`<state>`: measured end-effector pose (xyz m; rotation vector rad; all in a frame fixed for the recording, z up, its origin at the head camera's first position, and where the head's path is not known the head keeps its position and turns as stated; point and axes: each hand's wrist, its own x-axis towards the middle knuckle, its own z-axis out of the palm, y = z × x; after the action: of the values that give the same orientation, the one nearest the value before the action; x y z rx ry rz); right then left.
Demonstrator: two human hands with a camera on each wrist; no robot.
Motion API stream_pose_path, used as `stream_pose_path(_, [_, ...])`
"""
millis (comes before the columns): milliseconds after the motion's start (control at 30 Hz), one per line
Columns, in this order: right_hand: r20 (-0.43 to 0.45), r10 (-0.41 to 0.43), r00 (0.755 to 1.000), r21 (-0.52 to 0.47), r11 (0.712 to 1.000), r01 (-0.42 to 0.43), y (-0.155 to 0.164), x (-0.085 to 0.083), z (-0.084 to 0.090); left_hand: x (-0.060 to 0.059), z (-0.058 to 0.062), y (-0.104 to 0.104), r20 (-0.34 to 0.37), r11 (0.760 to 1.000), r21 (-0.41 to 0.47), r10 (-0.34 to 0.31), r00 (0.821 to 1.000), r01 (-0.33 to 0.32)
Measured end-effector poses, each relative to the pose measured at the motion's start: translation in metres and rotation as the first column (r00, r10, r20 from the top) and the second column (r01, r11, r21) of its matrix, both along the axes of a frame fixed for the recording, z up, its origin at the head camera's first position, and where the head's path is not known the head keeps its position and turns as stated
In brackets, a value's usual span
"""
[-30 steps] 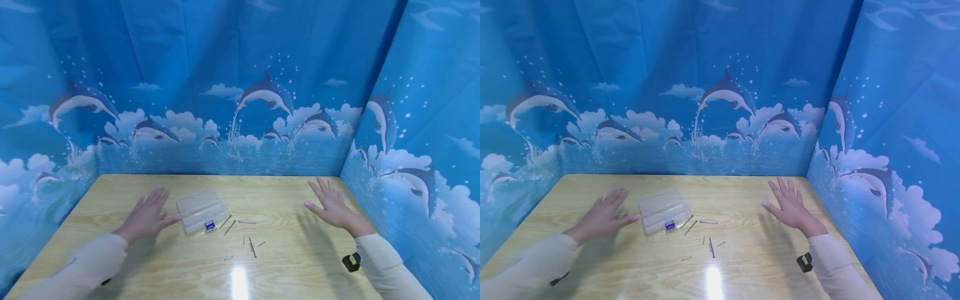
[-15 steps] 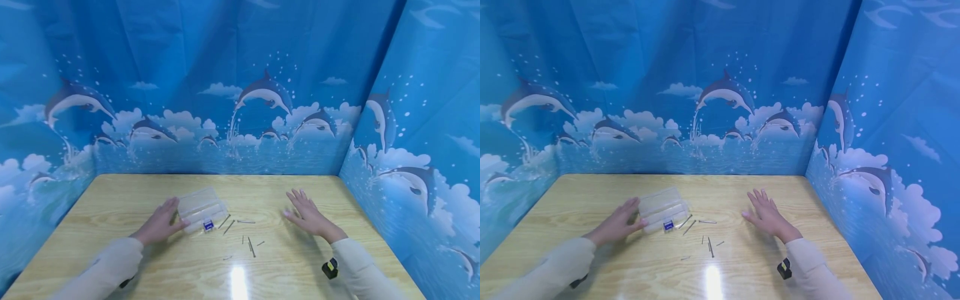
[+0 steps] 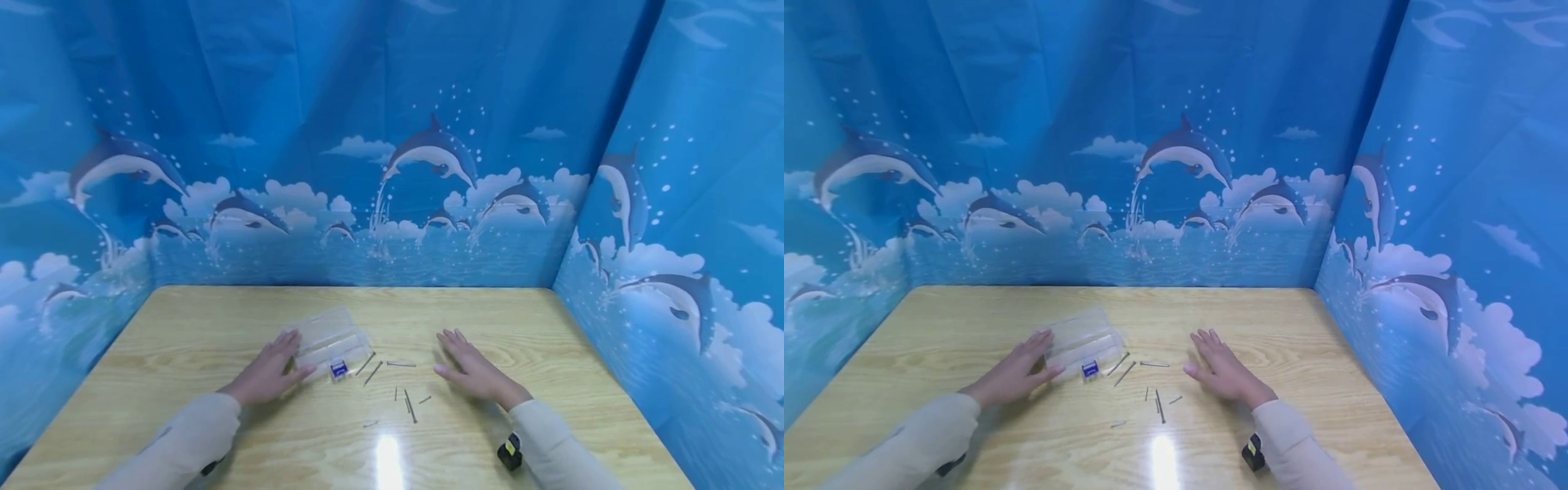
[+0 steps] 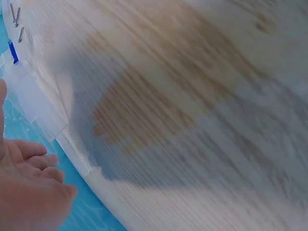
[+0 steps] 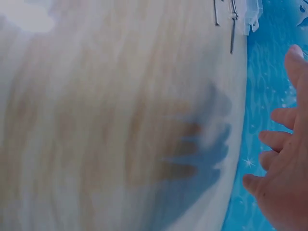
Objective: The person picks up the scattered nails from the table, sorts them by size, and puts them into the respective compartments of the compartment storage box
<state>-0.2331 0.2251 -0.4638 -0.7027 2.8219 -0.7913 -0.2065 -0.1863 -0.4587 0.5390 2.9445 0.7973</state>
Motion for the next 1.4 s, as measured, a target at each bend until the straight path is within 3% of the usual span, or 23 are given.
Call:
stream_pose_path(500, [0.044,0.036,0.998,-0.166,0.986,-0.029,-0.023,-0.001,-0.018,-0.002,-0.007,-0.001,0.030,0.999,-0.038,0.018,0.999,-0.017])
stream_pose_path(967, [0.051,-0.076,0.996,-0.256,0.963,0.086,-0.035,-0.005,-0.025,0.001,-0.011,0.004,-0.027,0.998,-0.043,0.045,0.999,-0.047])
stream_pose_path(1400, [0.000,-0.127,0.992,-0.293,0.948,0.122,-0.045,-0.010,-0.028,0.003,-0.012,0.007,-0.006,0.996,-0.052,0.070,0.998,-0.070])
